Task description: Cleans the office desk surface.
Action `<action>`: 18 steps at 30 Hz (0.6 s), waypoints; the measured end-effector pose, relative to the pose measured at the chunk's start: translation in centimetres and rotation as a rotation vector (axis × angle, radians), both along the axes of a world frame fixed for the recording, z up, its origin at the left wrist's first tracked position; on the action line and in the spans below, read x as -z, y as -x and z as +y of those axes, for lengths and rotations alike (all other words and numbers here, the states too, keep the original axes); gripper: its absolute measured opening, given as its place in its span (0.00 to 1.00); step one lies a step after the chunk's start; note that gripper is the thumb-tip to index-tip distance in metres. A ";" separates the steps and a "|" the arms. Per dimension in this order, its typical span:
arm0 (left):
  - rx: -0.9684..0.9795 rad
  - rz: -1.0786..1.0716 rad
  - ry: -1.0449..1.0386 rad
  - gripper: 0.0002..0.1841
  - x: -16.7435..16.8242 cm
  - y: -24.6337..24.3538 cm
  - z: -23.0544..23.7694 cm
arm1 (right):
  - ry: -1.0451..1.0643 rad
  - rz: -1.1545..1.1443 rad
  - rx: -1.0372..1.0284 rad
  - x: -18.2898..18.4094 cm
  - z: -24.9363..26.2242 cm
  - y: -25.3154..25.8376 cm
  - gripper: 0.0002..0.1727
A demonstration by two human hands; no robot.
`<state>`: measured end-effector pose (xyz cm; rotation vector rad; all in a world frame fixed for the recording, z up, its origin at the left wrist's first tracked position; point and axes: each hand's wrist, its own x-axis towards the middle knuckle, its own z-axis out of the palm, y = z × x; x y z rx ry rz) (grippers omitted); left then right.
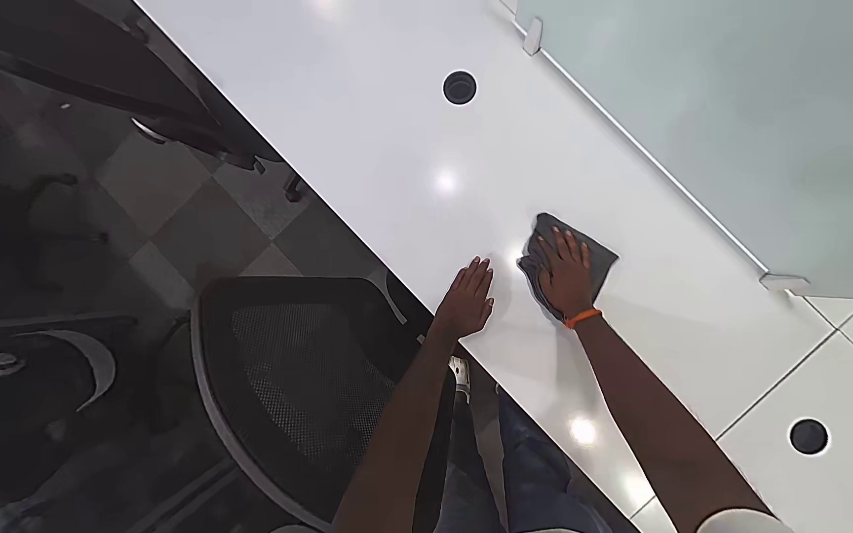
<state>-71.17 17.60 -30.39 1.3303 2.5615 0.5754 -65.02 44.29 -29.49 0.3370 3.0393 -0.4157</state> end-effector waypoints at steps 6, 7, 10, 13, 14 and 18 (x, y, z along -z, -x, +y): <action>0.102 0.028 0.046 0.34 1.2 1.8 2.3 | -0.131 -0.028 0.359 0.1 -2.5 -11.2 0.39; 0.091 0.014 0.061 0.35 1.3 1.9 2.4 | -0.141 -0.048 0.401 0.1 -4.0 -12.3 0.41; 0.089 -0.003 0.089 0.34 1.4 1.7 2.2 | -0.134 -0.139 0.462 -0.3 -9.4 -13.2 0.46; 0.067 0.019 0.033 0.33 1.7 1.7 2.2 | -0.127 -0.179 0.448 -0.5 -12.0 -10.3 0.45; 0.065 0.015 0.030 0.33 1.7 1.8 2.2 | -0.119 -0.180 0.429 -0.5 -12.0 -9.2 0.44; 0.063 0.004 0.033 0.32 1.4 1.7 2.2 | -0.103 -0.166 0.352 -0.2 -10.1 -5.2 0.44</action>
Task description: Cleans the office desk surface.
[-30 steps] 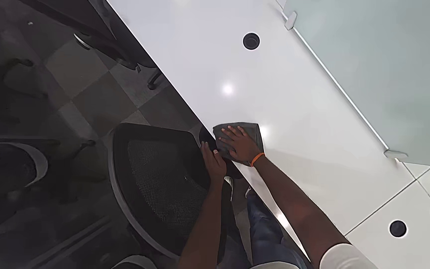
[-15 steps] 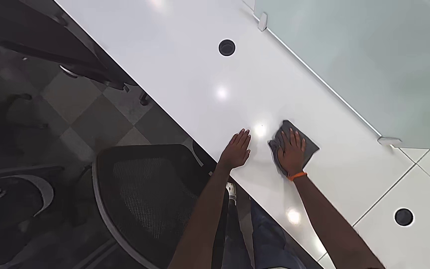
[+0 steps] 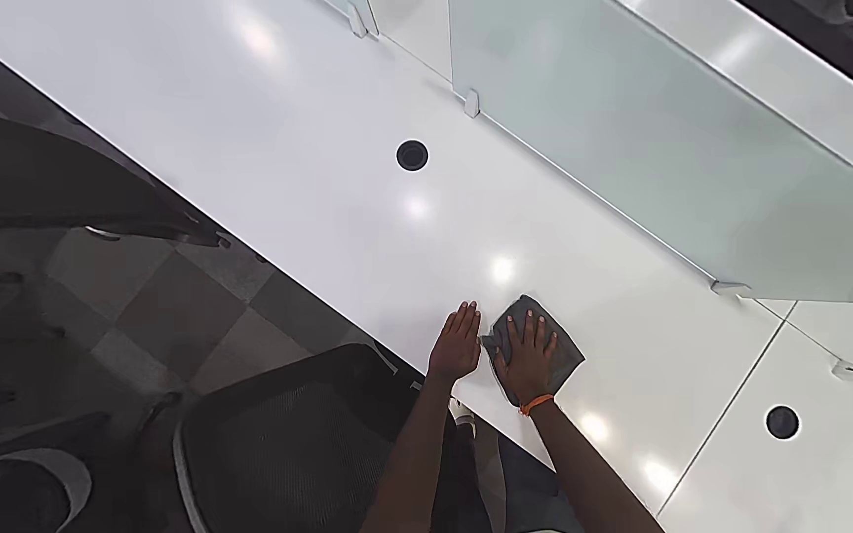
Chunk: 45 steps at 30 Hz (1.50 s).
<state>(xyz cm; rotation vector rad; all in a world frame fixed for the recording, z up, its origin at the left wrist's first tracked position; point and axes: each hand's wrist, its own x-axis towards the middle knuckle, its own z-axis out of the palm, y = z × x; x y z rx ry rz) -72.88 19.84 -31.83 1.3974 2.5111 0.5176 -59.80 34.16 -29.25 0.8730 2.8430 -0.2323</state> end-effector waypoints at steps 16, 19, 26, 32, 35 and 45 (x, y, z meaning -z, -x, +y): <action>-0.012 0.033 0.032 0.33 -0.3 0.0 -0.1 | -0.009 0.115 0.082 0.6 11.7 21.4 0.44; -0.023 0.024 0.000 0.32 -0.1 0.0 0.0 | -0.016 0.139 0.059 0.5 13.7 24.4 0.44; -0.042 0.027 -0.029 0.32 0.1 0.1 -0.2 | 0.018 0.168 -0.102 0.8 17.8 29.2 0.46; -0.060 0.050 -0.057 0.31 0.2 0.1 -0.3 | 0.153 0.218 -0.433 0.5 25.2 26.6 0.43; -0.066 0.049 -0.033 0.31 0.1 0.1 -0.3 | 0.167 0.204 -0.432 -0.1 29.0 22.5 0.42; -0.062 0.034 -0.035 0.31 0.1 0.1 -0.2 | 0.037 0.205 -0.080 -0.3 30.4 7.8 0.41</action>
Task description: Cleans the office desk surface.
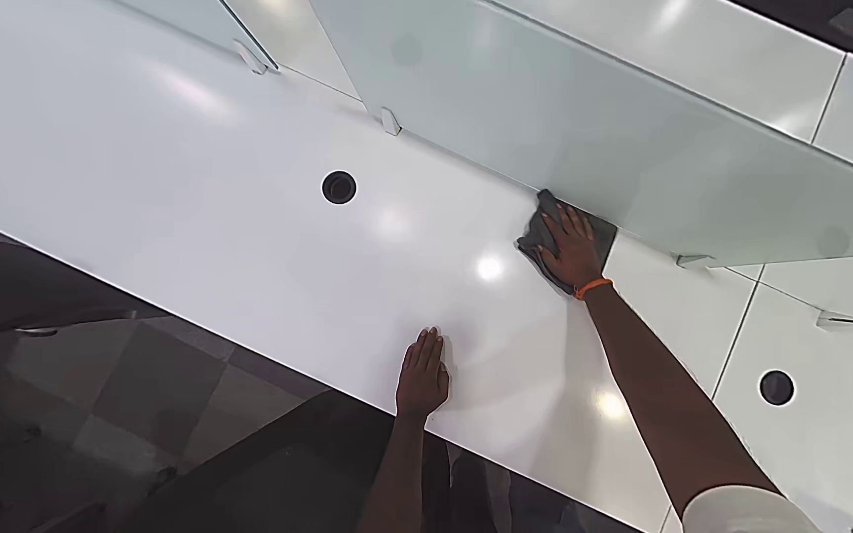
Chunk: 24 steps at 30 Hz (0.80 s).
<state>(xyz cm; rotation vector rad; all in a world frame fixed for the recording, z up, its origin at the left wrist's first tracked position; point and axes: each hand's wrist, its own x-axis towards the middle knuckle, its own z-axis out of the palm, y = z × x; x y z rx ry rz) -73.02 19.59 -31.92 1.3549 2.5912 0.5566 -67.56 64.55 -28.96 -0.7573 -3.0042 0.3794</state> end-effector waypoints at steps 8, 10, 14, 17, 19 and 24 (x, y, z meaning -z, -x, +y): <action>0.025 0.018 -0.012 0.32 0.3 0.0 -0.1 | -0.152 -0.063 0.458 0.9 -13.9 -9.8 0.42; 0.026 0.021 -0.001 0.32 0.2 0.1 -0.1 | -0.116 -0.090 0.395 0.7 -19.9 -11.5 0.42; 0.024 -0.006 0.012 0.32 0.2 0.0 0.0 | 0.031 -0.172 0.076 -0.3 -30.2 -13.5 0.41; 0.031 -0.005 0.007 0.32 0.3 0.0 0.0 | 0.126 -0.266 -0.187 -0.7 -31.1 -12.4 0.41; 0.036 -0.013 -0.002 0.33 0.3 0.0 0.1 | 0.187 -0.287 -0.309 -1.0 -29.0 -11.1 0.41; 0.026 -0.020 -0.024 0.33 -0.1 0.0 0.1 | 0.204 -0.197 -0.465 -0.7 -22.7 -5.1 0.40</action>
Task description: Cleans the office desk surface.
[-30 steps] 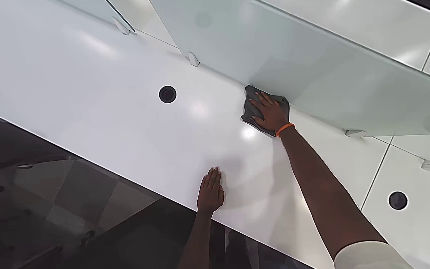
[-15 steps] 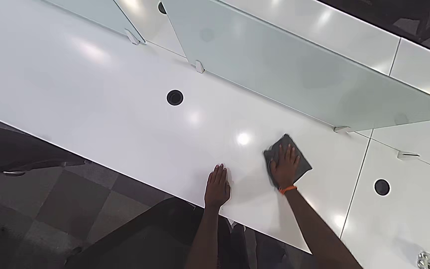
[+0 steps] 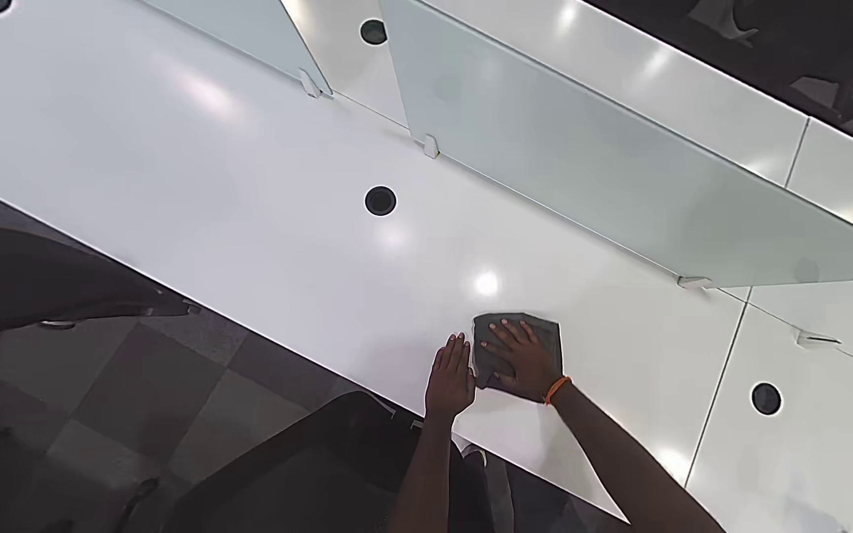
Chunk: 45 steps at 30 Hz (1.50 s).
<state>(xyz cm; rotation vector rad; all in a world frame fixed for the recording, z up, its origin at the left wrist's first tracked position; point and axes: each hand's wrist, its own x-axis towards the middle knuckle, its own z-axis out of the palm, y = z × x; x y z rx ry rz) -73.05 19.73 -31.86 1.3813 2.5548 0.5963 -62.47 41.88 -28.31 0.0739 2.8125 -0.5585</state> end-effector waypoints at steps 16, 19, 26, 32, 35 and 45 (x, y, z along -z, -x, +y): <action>0.002 0.012 0.043 0.32 -0.1 -0.3 -0.1 | -0.247 0.166 0.339 1.1 14.3 18.6 0.42; -0.001 0.037 0.041 0.32 -0.1 -0.2 0.1 | -0.262 0.178 0.361 1.2 15.9 20.8 0.42; -0.008 0.032 0.032 0.31 -0.2 -0.3 0.1 | -0.296 0.184 0.411 1.1 17.0 23.5 0.41; -0.017 0.023 0.011 0.30 -0.3 -0.4 0.1 | -0.336 0.167 0.498 1.0 15.4 24.7 0.39; -0.010 0.007 0.019 0.30 -0.2 -0.4 0.2 | -0.339 0.130 0.655 1.1 13.4 26.8 0.40; 0.000 -0.032 -0.009 0.29 -0.2 -0.1 0.2 | -0.345 0.148 0.642 1.7 8.0 30.3 0.40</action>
